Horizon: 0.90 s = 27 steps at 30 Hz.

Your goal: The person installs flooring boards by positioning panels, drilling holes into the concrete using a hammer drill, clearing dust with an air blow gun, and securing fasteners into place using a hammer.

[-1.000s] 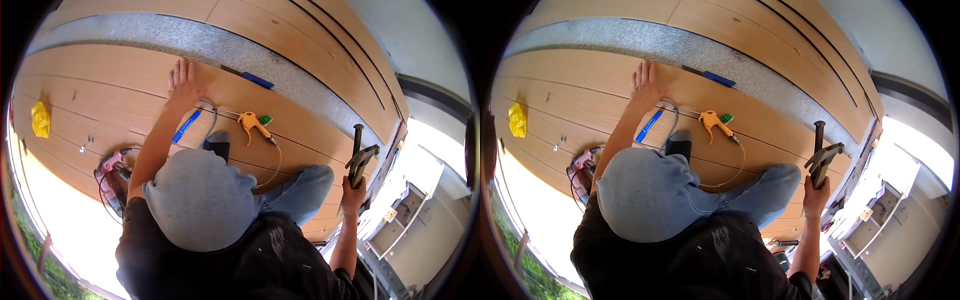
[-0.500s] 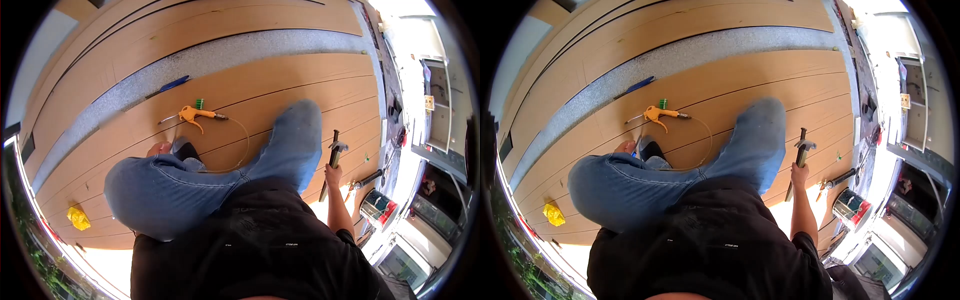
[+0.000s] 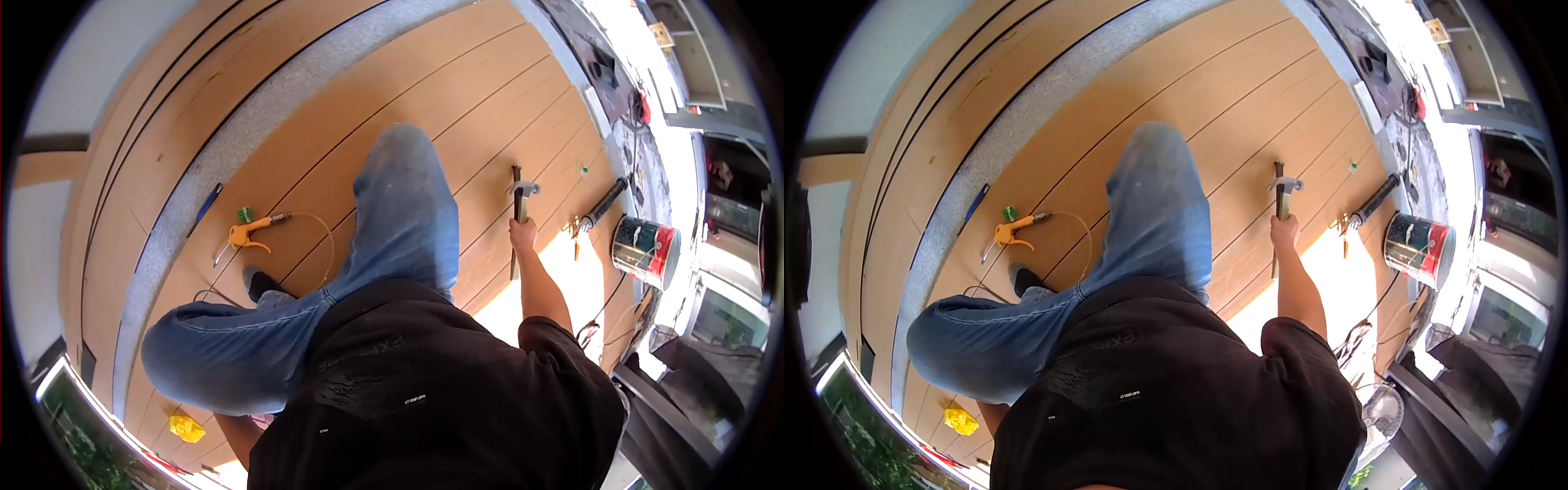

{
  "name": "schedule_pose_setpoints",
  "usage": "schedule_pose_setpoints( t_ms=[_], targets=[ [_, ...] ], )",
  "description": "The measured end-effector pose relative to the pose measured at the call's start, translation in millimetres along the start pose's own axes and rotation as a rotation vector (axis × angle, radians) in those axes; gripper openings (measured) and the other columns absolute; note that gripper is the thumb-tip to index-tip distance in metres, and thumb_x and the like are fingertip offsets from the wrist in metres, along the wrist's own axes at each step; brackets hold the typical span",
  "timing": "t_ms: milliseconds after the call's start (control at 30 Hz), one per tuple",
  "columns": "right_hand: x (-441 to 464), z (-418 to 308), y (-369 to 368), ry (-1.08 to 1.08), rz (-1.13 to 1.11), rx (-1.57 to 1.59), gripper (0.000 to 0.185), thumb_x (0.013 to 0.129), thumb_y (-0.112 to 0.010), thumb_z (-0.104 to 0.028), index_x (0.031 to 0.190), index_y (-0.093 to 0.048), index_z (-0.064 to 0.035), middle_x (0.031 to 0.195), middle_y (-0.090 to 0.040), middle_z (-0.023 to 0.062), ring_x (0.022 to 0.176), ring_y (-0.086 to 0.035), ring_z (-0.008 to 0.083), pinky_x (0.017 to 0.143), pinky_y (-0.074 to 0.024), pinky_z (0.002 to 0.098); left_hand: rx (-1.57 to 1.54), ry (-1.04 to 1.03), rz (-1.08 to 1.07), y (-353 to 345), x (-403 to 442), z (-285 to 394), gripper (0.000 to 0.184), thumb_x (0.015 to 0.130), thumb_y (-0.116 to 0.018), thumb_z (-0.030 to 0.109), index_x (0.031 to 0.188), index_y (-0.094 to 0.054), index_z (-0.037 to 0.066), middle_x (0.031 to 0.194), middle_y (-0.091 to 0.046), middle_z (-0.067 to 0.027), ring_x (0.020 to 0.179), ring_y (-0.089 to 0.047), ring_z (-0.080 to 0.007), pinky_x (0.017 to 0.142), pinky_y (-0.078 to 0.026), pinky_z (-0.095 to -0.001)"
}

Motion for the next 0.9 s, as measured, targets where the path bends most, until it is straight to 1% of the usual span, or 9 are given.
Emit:
schedule_pose_setpoints(
  t_ms=[67, 100, 267, 367, 467, 533, 600, 733, 900],
  targets=[
    [16, 0, 2, -0.02, 0.01, -0.029, 0.041, 0.078, -0.073, -0.036, 0.097, -0.068, 0.0, 0.078, -0.073, 0.0147, 0.078, -0.074, 0.031, 0.071, -0.0565, 0.0433, 0.016, 0.03, -0.007, 18, -5, 2, 0.043, 0.102, -0.061, 0.04, 0.121, -0.068, 0.002, 0.122, -0.065, -0.0177, 0.112, -0.061, -0.031, 0.099, -0.047, -0.04],
    [23, 5, -2, -0.121, -0.093, 0.004, 0.047, 0.079, -0.073, -0.037, 0.109, -0.068, -0.0006, 0.103, -0.072, 0.0259, 0.101, -0.069, 0.0435, 0.087, -0.0538, 0.0512, 0.028, 0.043, -0.007, 28, -8, 2, 0.043, 0.102, -0.061, 0.039, 0.121, -0.068, 0.001, 0.122, -0.065, -0.0176, 0.112, -0.061, -0.0308, 0.099, -0.047, -0.0398],
    [40, 12, 9, -0.218, 0.045, 0.015, 0.046, 0.083, -0.072, -0.036, 0.113, -0.067, -0.001, 0.109, -0.071, 0.0262, 0.107, -0.068, 0.0442, 0.091, -0.0537, 0.0505, 0.064, 0.074, 0.009, 77, -11, 27, 0.043, 0.102, -0.061, 0.039, 0.121, -0.068, 0.001, 0.121, -0.065, -0.0172, 0.111, -0.061, -0.0297, 0.099, -0.048, -0.0391],
    [42, 32, 25, -0.339, 0.101, 0.02, 0.051, 0.081, -0.073, -0.038, 0.112, -0.067, 0.0022, 0.109, -0.071, 0.0261, 0.105, -0.069, 0.0425, 0.09, -0.0543, 0.05, 0.069, 0.105, 0.042, 107, -23, 34, 0.042, 0.102, -0.061, 0.038, 0.12, -0.068, 0.001, 0.12, -0.065, -0.017, 0.11, -0.061, -0.0291, 0.098, -0.048, -0.0387],
    [61, 78, 22, -0.361, 0.134, -0.046, 0.049, 0.083, -0.069, -0.034, 0.113, -0.067, 0.0044, 0.113, -0.071, 0.0267, 0.109, -0.068, 0.0431, 0.094, -0.0535, 0.0501, 0.051, 0.127, 0.09, 136, -43, 34, 0.042, 0.102, -0.061, 0.038, 0.12, -0.068, 0.001, 0.119, -0.065, -0.0167, 0.109, -0.061, -0.0285, 0.098, -0.048, -0.0382],
    [59, 90, 35, -0.378, 0.152, -0.067, 0.048, 0.083, -0.069, -0.033, 0.115, -0.069, 0.0031, 0.114, -0.071, 0.0267, 0.111, -0.067, 0.0431, 0.098, -0.052, 0.0496, 0.045, 0.148, 0.113, 148, -54, 31, 0.042, 0.102, -0.061, 0.037, 0.12, -0.068, 0.0, 0.119, -0.065, -0.0166, 0.109, -0.061, -0.0281, 0.098, -0.048, -0.0379],
    [70, 128, 28, -0.425, 0.075, -0.073, 0.051, 0.083, -0.07, -0.035, 0.116, -0.069, 0.0031, 0.118, -0.07, 0.0259, 0.114, -0.066, 0.0424, 0.099, -0.0521, 0.0479, 0.055, 0.166, 0.122, 157, -66, 27, 0.041, 0.102, -0.062, 0.037, 0.119, -0.068, 0.0, 0.118, -0.065, -0.0164, 0.108, -0.061, -0.0277, 0.098, -0.048, -0.0376],
    [69, 149, 43, -0.411, 0.019, -0.117, 0.053, 0.083, -0.069, -0.038, 0.117, -0.069, 0.0025, 0.118, -0.07, 0.0266, 0.115, -0.066, 0.0431, 0.098, -0.0528, 0.0481, 0.088, 0.206, 0.098, 168, -87, 14, 0.041, 0.102, -0.062, 0.036, 0.119, -0.068, 0.0, 0.118, -0.066, -0.0161, 0.108, -0.061, -0.0268, 0.097, -0.048, -0.037],
    [88, 174, 42, -0.284, -0.061, -0.194, 0.051, 0.084, -0.066, -0.035, 0.116, -0.066, 0.0044, 0.117, -0.069, 0.0294, 0.114, -0.065, 0.0446, 0.099, -0.051, 0.0485, 0.155, 0.245, 0.011, 165, -94, 13, 0.04, 0.102, -0.062, 0.036, 0.118, -0.068, 0.0, 0.116, -0.066, -0.0157, 0.107, -0.061, -0.0258, 0.097, -0.048, -0.0363]
  ],
)
Point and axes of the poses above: each hand's wrist, its own x-axis towards the middle knuckle, its own y-axis out of the back of the hand, z = x × y, the point moved 8 cm from there along x, towards the middle knuckle
